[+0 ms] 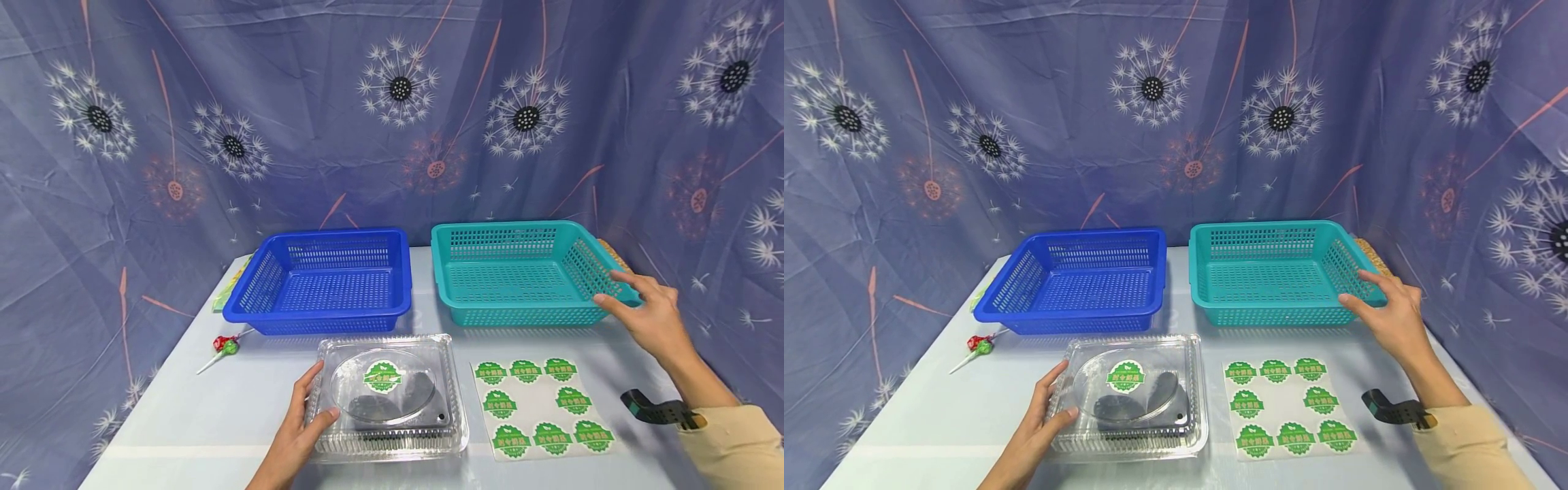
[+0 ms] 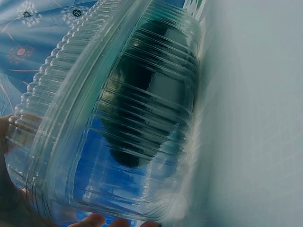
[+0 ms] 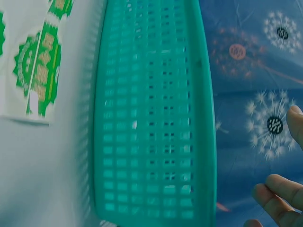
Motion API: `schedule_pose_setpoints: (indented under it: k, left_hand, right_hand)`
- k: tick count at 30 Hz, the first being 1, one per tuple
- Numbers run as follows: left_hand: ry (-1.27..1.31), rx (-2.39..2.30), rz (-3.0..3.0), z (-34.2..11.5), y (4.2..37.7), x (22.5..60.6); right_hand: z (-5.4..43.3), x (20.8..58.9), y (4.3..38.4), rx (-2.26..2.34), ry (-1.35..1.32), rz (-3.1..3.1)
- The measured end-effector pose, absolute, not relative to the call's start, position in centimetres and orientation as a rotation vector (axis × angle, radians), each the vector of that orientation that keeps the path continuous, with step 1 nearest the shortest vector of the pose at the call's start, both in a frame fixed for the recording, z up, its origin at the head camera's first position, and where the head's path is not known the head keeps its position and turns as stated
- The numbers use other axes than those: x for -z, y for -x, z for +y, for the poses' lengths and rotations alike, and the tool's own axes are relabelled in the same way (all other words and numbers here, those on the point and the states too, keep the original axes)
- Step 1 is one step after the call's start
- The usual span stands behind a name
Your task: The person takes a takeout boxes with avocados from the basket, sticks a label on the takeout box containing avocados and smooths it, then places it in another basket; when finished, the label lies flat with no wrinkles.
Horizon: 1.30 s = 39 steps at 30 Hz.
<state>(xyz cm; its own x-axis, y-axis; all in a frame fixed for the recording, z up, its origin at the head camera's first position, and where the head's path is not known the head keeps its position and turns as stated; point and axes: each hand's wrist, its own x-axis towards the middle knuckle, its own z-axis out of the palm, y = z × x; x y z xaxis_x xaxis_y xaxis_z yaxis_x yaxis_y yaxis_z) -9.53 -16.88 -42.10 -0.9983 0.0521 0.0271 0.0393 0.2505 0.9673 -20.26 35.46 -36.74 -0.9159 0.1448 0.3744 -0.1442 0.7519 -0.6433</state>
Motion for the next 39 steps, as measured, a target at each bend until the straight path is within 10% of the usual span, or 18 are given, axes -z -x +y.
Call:
schedule_pose_setpoints:
  k: [39]
  left_hand:
    - [-0.122,-1.957,2.499,-16.6,9.3,42.0]
  right_hand:
    - [38.4,40.7,23.2,-1.181,0.211,-2.581]
